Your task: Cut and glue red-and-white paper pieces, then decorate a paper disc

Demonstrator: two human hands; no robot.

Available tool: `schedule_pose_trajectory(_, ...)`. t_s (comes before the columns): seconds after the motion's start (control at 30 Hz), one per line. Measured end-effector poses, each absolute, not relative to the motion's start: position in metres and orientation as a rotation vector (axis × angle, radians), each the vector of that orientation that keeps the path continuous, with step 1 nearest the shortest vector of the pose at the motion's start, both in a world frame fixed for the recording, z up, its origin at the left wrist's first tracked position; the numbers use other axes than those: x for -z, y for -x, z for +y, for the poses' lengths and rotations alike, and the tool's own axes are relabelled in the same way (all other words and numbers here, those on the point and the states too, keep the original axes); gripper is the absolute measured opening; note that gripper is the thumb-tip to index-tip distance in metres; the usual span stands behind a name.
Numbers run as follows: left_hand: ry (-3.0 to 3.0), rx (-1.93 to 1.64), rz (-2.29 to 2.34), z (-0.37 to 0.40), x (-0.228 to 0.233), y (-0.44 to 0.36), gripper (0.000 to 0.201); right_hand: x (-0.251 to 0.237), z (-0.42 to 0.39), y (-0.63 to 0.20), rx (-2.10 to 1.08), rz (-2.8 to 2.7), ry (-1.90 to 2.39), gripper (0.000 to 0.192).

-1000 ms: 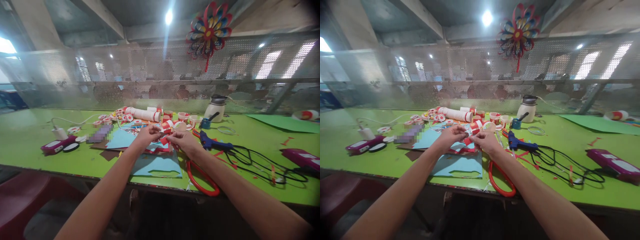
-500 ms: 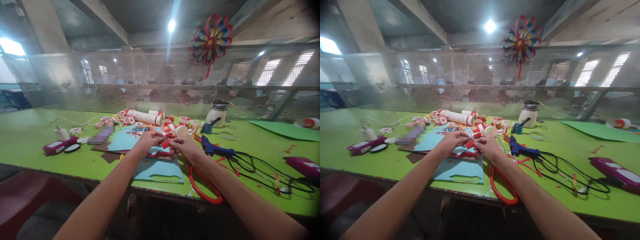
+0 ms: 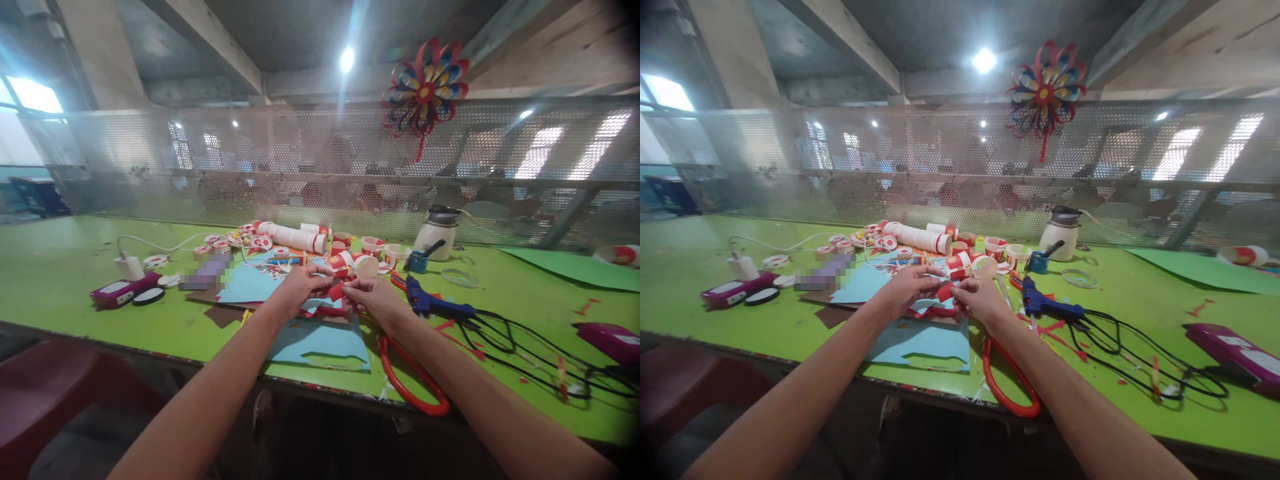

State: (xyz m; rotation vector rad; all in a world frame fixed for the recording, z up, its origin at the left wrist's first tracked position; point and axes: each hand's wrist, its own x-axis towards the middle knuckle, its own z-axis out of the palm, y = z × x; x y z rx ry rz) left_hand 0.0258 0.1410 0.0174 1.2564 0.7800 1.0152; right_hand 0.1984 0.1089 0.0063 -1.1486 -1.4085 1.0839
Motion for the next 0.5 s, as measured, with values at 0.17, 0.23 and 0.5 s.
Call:
schedule_pose_trajectory(0.17,-1.249,-1.006,0.778,0.1413,-0.016,-0.0266,0.022,-0.0046,0.1084,-0.1972,-1.151,-1.378,1.163,0.02)
schedule_pose_trajectory(0.23,-1.252,-1.018,0.793,0.1417,-0.0156,-0.0271,0.02,-0.004,0.1083,-0.1964,-1.174,-1.368,1.158,0.019)
schedule_pose_trajectory(0.5,-1.256,-1.061,0.812,0.1447,-0.0122,-0.0274,0.017,-0.0016,0.1073,-0.1956,-1.241,-1.354,1.105,0.021)
